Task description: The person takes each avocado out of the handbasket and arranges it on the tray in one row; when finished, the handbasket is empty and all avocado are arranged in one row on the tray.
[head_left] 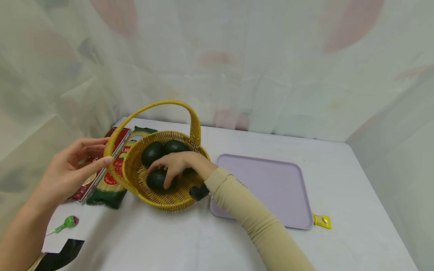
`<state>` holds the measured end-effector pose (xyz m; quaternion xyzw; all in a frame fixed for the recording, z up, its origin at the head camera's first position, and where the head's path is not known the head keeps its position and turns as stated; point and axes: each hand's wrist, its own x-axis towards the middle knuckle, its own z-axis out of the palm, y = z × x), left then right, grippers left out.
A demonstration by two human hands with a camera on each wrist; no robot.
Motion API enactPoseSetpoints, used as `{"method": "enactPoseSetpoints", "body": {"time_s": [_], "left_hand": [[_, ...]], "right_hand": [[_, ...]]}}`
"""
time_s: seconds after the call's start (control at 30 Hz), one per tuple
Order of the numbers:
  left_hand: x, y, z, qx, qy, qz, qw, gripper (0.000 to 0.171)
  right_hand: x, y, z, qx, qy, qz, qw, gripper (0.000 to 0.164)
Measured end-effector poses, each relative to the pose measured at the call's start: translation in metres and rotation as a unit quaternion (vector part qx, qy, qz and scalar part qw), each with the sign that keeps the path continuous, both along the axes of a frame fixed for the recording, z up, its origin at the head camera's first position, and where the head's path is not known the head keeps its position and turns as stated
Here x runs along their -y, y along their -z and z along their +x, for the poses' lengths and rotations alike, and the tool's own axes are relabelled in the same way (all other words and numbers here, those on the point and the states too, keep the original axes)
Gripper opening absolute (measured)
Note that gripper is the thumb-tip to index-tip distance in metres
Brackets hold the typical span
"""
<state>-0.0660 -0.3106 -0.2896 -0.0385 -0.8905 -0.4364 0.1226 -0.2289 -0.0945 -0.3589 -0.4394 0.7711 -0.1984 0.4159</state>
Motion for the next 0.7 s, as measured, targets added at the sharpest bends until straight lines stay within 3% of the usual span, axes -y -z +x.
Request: {"method": "enactPoseSetpoints", "body": {"time_s": [0.4, 0.7], "left_hand": [[-0.001, 0.001, -0.001, -0.012, 0.005, 0.007, 0.9999, 0.043], [-0.001, 0.002, -0.003, -0.016, 0.007, 0.009, 0.9998, 0.043]], "right_hand": [[-0.022, -0.016, -0.002, 0.048, 0.014, -0.084, 0.995, 0.072], [-0.061, -0.023, -0.003, 0.075, 0.037, -0.14, 0.987, 0.073]]}}
